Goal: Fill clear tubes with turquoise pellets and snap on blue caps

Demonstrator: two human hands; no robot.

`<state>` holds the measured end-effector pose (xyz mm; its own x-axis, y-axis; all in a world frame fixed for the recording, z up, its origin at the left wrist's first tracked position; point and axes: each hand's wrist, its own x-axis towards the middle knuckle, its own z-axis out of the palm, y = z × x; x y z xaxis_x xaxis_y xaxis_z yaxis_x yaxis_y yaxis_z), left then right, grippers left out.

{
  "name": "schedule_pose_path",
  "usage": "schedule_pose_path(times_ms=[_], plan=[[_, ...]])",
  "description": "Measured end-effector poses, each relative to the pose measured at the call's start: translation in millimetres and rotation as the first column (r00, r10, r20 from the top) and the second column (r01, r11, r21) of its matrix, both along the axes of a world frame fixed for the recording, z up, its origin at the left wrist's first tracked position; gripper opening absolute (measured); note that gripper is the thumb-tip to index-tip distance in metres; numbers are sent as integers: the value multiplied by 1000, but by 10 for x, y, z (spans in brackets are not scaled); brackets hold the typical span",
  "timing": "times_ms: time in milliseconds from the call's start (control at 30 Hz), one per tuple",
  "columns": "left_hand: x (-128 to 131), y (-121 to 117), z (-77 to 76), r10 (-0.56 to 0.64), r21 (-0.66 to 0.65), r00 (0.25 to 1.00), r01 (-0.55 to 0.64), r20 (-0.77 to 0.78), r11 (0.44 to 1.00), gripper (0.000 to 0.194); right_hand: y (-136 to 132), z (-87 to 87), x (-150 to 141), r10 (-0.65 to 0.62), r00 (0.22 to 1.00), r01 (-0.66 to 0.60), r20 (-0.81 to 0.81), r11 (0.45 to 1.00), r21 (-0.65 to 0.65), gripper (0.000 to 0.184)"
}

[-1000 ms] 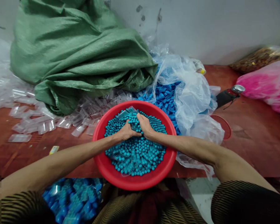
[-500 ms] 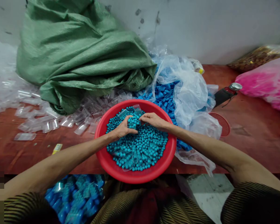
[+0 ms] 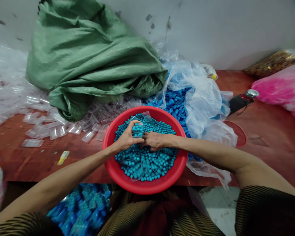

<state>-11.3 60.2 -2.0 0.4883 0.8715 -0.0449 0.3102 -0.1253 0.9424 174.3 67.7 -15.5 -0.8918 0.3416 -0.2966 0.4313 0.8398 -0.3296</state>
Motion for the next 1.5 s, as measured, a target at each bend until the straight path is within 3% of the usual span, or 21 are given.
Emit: schedule_pose_path(times_ms=[133, 267, 333, 400, 467, 533, 667, 733, 800, 933, 1000, 1167, 1233, 1300, 1367, 1400, 1500], plan=[[14, -91, 14, -57, -72, 998, 56, -14, 996, 67, 90, -215, 12, -53, 997, 60, -63, 990, 130, 28], [-5, -128, -9, -104, -97, 989, 94, -106, 991, 72, 212, -195, 161, -239, 965, 251, -104, 960, 127, 34], [-10, -130, -24, -118, -97, 986, 107, -115, 989, 71, 246, -93, 236, -356, 908, 369, -220, 929, 19, 38], [-7, -119, -36, -122, -81, 985, 112, -120, 990, 71, 245, 27, 276, -481, 798, 432, -363, 876, -213, 37], [-2, -90, -45, -102, -63, 987, 94, -127, 994, 74, 218, 124, 268, -582, 700, 397, -413, 798, -453, 33], [1, -53, -50, -66, -51, 989, 60, -133, 997, 76, 183, 171, 216, -650, 648, 366, -397, 722, -587, 35], [-6, -13, -54, -47, -21, 990, 44, -131, 999, 79, 162, 149, 94, -774, 534, 405, -341, 588, -700, 37], [-6, -26, -54, -76, -12, 990, 75, -118, 997, 81, 174, 127, 73, -789, 501, 383, -355, 570, -727, 34], [3, -50, -53, -96, -15, 988, 95, -121, 995, 82, 185, 113, 77, -797, 486, 362, -359, 557, -748, 26], [33, -81, -42, -97, -34, 983, 93, -154, 995, 78, 182, 102, 78, -843, 485, 365, -232, 436, -823, 15], [40, -93, -36, -86, -33, 983, 82, -159, 996, 71, 165, 110, 66, -846, 481, 416, -231, 452, -789, 16], [40, -202, -43, -111, 63, 958, 132, -265, 989, 55, 7, 148, 73, -736, 569, 591, -366, 676, -441, 28], [41, -251, -39, -179, 80, 929, 215, -324, 973, 55, -86, 139, 89, -672, 628, 596, -393, 740, -312, 29], [38, -272, -9, -257, 20, 884, 288, -389, 958, 57, -156, 110, 105, -617, 697, 555, -365, 787, -270, 30], [25, -263, 40, -323, -72, 829, 327, -456, 942, 57, -185, 83, 120, -606, 747, 522, -274, 789, -324, 31], [14, -252, 64, -351, -108, 804, 343, -479, 933, 55, -187, 79, 127, -622, 755, 523, -208, 763, -380, 32], [-24, -218, 99, -410, -137, 795, 392, -447, 910, 52, -171, 115, 142, -693, 721, 578, -13, 611, -542, 35]])
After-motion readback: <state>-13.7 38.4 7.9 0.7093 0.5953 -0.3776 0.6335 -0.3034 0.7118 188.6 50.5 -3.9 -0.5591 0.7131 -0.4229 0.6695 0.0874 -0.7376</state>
